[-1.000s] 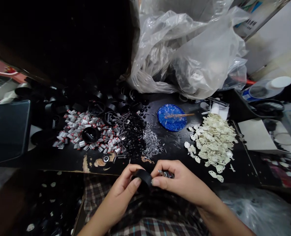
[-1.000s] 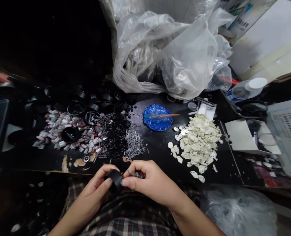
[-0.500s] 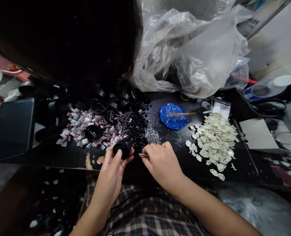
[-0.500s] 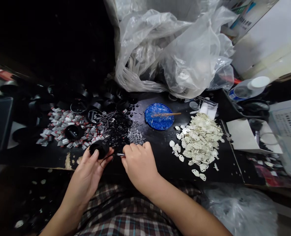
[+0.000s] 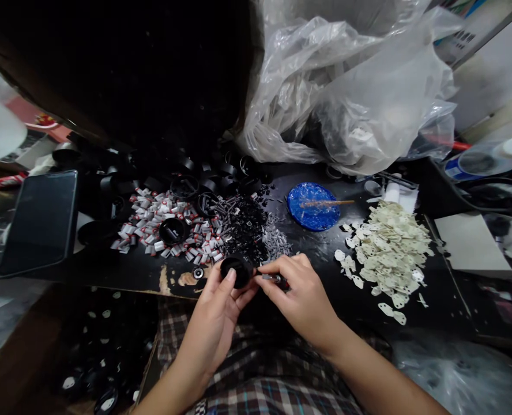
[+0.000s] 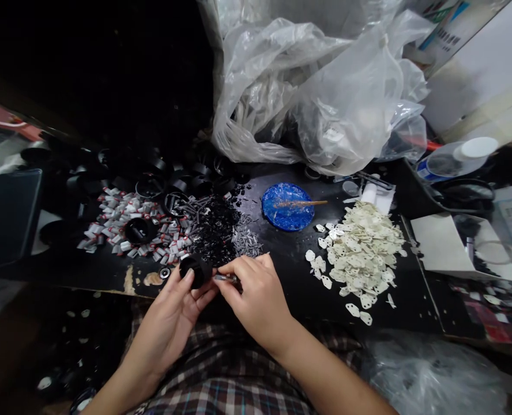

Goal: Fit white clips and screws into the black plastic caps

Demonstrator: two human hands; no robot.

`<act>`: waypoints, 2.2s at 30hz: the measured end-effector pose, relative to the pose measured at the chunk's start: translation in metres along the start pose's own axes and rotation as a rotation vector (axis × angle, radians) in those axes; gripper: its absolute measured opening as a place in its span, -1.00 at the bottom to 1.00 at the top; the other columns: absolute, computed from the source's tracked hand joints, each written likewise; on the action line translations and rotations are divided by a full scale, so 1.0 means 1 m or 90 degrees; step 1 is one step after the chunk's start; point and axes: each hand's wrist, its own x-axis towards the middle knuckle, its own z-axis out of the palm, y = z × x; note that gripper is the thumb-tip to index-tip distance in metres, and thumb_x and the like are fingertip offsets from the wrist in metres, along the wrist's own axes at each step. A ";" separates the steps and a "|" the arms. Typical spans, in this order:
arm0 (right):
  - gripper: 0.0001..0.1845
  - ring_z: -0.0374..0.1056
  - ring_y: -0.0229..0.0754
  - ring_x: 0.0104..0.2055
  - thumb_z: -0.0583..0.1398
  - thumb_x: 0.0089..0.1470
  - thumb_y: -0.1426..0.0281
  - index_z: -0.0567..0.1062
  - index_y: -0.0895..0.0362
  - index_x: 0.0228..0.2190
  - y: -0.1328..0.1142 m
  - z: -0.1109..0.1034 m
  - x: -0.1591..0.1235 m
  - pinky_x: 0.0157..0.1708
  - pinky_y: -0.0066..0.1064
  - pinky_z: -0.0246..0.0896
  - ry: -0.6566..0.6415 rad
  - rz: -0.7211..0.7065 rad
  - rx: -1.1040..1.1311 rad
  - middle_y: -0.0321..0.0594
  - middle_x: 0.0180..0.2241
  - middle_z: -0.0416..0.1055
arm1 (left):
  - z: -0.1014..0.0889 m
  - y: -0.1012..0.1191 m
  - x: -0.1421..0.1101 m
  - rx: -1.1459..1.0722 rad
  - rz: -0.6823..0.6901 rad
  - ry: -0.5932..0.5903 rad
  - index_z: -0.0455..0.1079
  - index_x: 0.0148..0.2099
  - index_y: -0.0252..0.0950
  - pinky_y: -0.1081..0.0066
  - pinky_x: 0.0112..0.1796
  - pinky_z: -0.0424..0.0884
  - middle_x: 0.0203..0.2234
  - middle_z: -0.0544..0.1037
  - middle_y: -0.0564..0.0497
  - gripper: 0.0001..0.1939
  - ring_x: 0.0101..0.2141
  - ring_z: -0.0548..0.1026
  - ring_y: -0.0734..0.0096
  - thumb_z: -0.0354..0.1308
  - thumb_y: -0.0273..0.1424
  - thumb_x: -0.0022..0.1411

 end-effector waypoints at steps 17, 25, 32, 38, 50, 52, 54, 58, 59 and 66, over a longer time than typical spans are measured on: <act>-0.86 0.36 -0.25 -0.33 0.20 0.12 0.49 0.47 0.10 -0.23 -0.010 -0.017 0.001 -0.26 -0.32 0.13 0.044 -0.081 0.155 -0.30 -0.38 0.49 | 0.001 -0.004 -0.005 -0.015 0.017 -0.009 0.42 -0.10 -0.15 0.42 -0.12 0.44 -0.18 0.55 0.05 -0.82 -0.17 0.51 0.43 0.15 -0.32 0.23; -0.92 0.33 -0.26 -0.37 0.19 0.13 0.49 0.46 0.11 -0.29 -0.017 -0.018 0.004 -0.27 -0.30 0.08 0.030 -0.069 0.127 -0.31 -0.40 0.47 | -0.002 -0.007 -0.009 0.029 -0.009 -0.009 0.45 -0.13 -0.09 0.55 -0.29 0.43 -0.25 0.51 0.07 -0.79 -0.27 0.46 0.46 0.21 -0.25 0.16; -0.92 0.33 -0.28 -0.35 0.20 0.11 0.49 0.44 0.08 -0.31 -0.016 -0.021 0.000 -0.27 -0.34 0.12 -0.033 -0.062 0.206 -0.34 -0.40 0.45 | -0.001 -0.002 -0.008 0.033 -0.028 -0.034 0.49 -0.21 -0.13 0.55 -0.36 0.40 -0.38 0.48 0.06 -0.77 -0.37 0.42 0.48 0.26 -0.19 0.09; -0.90 0.31 -0.30 -0.40 0.27 0.03 0.41 0.41 0.08 -0.40 -0.022 -0.027 0.002 -0.40 -0.47 0.20 -0.140 0.192 0.343 -0.40 -0.45 0.37 | -0.012 0.003 -0.004 0.087 -0.073 -0.130 0.48 -0.20 -0.18 0.51 -0.33 0.40 -0.39 0.49 0.06 -0.81 -0.37 0.44 0.46 0.23 -0.24 0.13; -0.90 0.38 -0.22 -0.36 0.16 0.13 0.51 0.47 0.10 -0.33 -0.022 -0.029 0.002 -0.29 -0.29 0.04 -0.056 -0.115 0.003 -0.28 -0.40 0.52 | -0.009 -0.001 0.001 0.089 -0.032 -0.046 0.45 -0.17 -0.19 0.44 -0.27 0.44 -0.36 0.54 0.04 -0.75 -0.31 0.51 0.37 0.27 -0.25 0.09; -0.90 0.38 -0.21 -0.31 0.17 0.13 0.48 0.46 0.09 -0.29 -0.021 -0.032 0.003 -0.26 -0.30 0.10 -0.096 -0.074 0.022 -0.27 -0.35 0.51 | -0.009 0.000 0.002 0.094 -0.029 -0.035 0.44 -0.18 -0.21 0.39 -0.24 0.46 -0.37 0.54 0.03 -0.73 -0.31 0.52 0.34 0.29 -0.24 0.07; -0.83 0.37 -0.21 -0.23 0.16 0.11 0.51 0.42 0.09 -0.22 -0.021 -0.035 0.002 -0.23 -0.33 0.19 -0.152 0.004 0.045 -0.24 -0.26 0.47 | -0.011 0.004 0.003 0.104 -0.016 -0.011 0.43 -0.16 -0.20 0.37 -0.23 0.47 -0.38 0.54 0.03 -0.72 -0.32 0.53 0.34 0.28 -0.22 0.07; -0.70 0.36 -0.21 -0.12 0.12 0.12 0.56 0.37 0.06 -0.10 -0.019 -0.037 0.000 -0.12 -0.36 0.28 -0.260 0.079 0.077 -0.22 -0.13 0.42 | -0.016 0.009 0.006 0.135 0.004 0.020 0.40 -0.11 -0.17 0.36 -0.20 0.47 -0.34 0.54 0.05 -0.72 -0.33 0.54 0.39 0.23 -0.22 0.13; -0.70 0.37 -0.21 -0.10 0.12 0.15 0.52 0.38 0.04 -0.07 -0.019 -0.038 0.000 -0.09 -0.36 0.27 -0.276 0.074 0.083 -0.23 -0.11 0.42 | -0.018 0.010 0.006 0.141 0.004 0.018 0.40 -0.11 -0.17 0.36 -0.19 0.46 -0.32 0.54 0.05 -0.72 -0.33 0.54 0.39 0.22 -0.22 0.13; -0.81 0.42 -0.24 -0.27 0.07 0.23 0.35 0.49 0.03 -0.21 -0.020 -0.046 0.004 -0.27 -0.43 0.28 -0.291 0.111 0.137 -0.28 -0.28 0.51 | -0.025 0.018 0.007 0.313 0.055 -0.054 0.48 -0.14 -0.18 0.39 -0.16 0.37 -0.31 0.55 0.00 -0.75 -0.23 0.48 0.28 0.23 -0.23 0.12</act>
